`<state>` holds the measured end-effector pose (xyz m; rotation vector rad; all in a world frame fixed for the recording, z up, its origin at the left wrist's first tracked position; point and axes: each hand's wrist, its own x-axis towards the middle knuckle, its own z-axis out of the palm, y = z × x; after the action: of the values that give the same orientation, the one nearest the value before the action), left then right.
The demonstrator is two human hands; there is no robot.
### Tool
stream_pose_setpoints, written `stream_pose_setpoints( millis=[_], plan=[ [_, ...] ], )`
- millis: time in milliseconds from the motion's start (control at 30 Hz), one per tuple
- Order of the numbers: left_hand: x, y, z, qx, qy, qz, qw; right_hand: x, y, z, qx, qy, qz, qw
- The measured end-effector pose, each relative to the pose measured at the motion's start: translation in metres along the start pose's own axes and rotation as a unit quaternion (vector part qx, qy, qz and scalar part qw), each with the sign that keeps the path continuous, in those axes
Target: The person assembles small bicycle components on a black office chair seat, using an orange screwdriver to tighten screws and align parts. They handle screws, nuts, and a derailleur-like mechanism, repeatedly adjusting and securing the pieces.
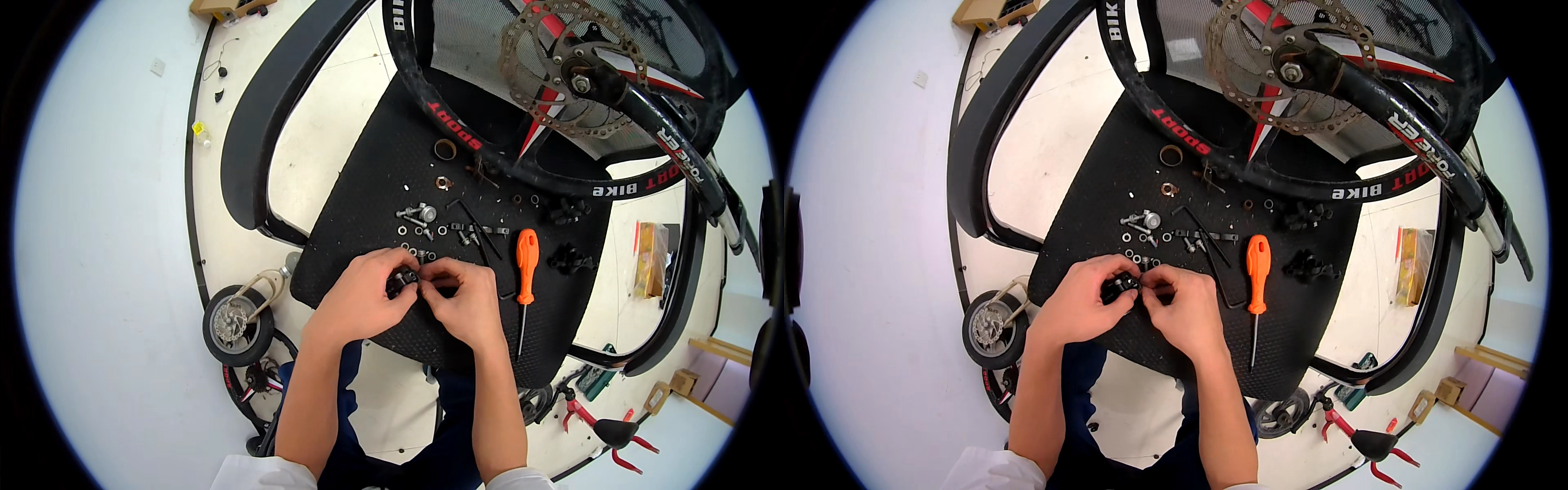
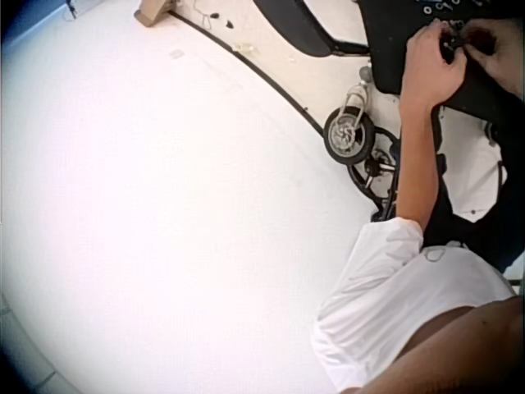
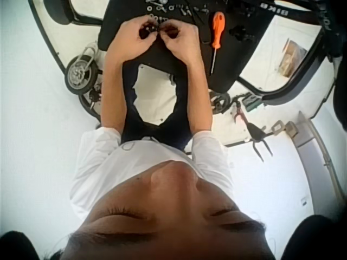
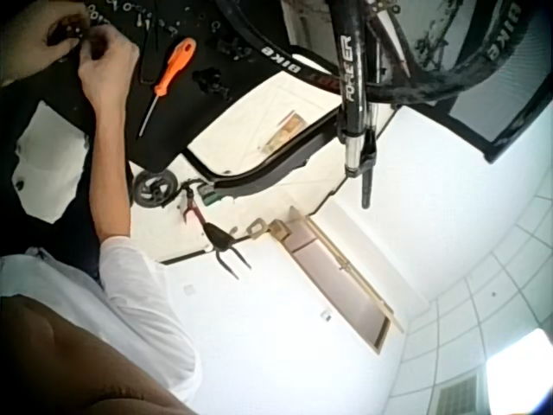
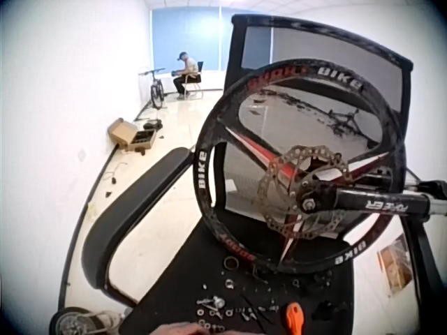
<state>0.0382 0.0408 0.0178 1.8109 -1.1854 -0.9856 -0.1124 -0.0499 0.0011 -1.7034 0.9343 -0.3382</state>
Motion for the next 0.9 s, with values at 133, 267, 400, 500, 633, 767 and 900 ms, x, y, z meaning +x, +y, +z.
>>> stream_pose_setpoints(
  millis=[133, 267, 400, 500, 633, 767, 900],
  plan=[
    [0.000, 0.001, 0.001, 0.018, -0.017, -0.033, 0.999, 0.004, 0.003, -0.005, 0.000, -0.037, -0.011, 0.999],
    [-0.001, -0.001, 0.003, 0.019, -0.019, -0.023, 0.999, 0.018, 0.008, -0.008, -0.071, 0.113, -0.078, 0.988],
    [0.000, 0.002, 0.000, 0.007, -0.031, -0.029, 0.999, 0.028, 0.012, -0.003, -0.138, 0.126, -0.089, 0.978],
    [0.001, 0.002, -0.002, -0.008, -0.037, -0.032, 0.999, 0.030, 0.009, -0.002, -0.160, 0.132, -0.086, 0.975],
    [0.000, 0.004, -0.006, -0.001, -0.044, -0.043, 0.998, 0.030, 0.011, -0.004, -0.158, 0.115, -0.079, 0.978],
    [0.002, 0.009, -0.006, -0.006, -0.048, -0.060, 0.997, 0.023, 0.006, -0.010, -0.111, 0.106, -0.074, 0.985],
    [0.000, 0.004, -0.009, 0.022, -0.032, -0.030, 0.999, 0.007, -0.003, -0.006, 0.029, 0.067, -0.063, 0.995]
  ],
)
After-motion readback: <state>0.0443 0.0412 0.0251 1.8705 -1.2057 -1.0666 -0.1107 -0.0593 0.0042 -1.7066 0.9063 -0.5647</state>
